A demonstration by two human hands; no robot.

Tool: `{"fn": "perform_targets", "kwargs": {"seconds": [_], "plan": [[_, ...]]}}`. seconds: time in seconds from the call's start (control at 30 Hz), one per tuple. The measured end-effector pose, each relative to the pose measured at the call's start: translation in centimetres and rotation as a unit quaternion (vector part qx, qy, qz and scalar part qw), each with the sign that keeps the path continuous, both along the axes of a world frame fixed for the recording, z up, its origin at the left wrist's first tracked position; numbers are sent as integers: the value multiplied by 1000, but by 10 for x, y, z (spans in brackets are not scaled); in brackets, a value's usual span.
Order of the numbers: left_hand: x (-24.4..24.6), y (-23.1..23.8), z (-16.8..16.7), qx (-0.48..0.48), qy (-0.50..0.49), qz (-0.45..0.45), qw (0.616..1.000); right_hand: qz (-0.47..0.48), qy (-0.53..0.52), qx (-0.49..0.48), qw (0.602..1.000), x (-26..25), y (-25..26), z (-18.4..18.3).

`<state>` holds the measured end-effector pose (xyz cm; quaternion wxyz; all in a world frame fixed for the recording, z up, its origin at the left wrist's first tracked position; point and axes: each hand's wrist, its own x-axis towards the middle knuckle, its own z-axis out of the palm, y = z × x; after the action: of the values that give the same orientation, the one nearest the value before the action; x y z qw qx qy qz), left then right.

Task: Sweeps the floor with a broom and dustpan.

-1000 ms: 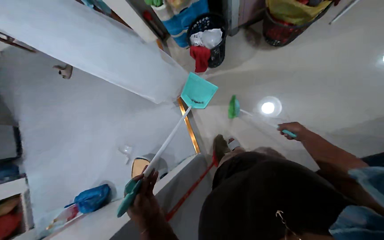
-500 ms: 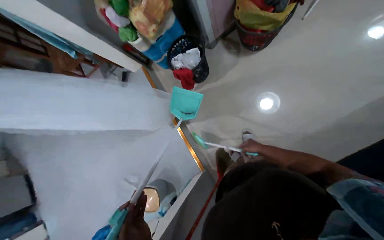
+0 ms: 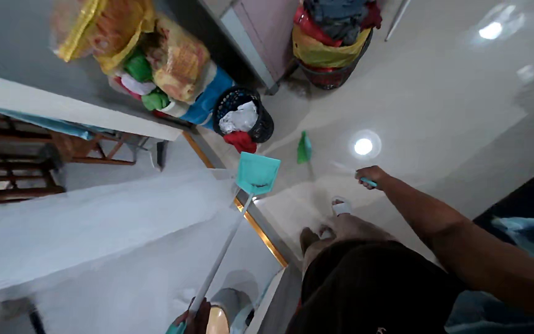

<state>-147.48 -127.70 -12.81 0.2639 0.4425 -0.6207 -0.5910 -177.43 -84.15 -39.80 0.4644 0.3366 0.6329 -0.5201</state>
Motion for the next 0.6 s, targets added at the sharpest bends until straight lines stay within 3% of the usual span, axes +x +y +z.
{"fn": "perform_targets", "kwargs": {"seconds": [0.23, 0.37, 0.5, 0.6], "plan": [[-62, 5, -39, 0, -76, -39, 996, -59, 37, 10, 998, 28, 134, 85], [-96, -3, -80, 14, -115, -85, 990, -78, 81, 95, 989, 59, 195, 126], [-131, -15, -119, 24, -140, -140, 980, -52, 79, 237, 967, 79, 197, 127], [-150, -13, -132, 23, -174, -181, 968, -39, 68, 307, 949, 81, 200, 98]]}}
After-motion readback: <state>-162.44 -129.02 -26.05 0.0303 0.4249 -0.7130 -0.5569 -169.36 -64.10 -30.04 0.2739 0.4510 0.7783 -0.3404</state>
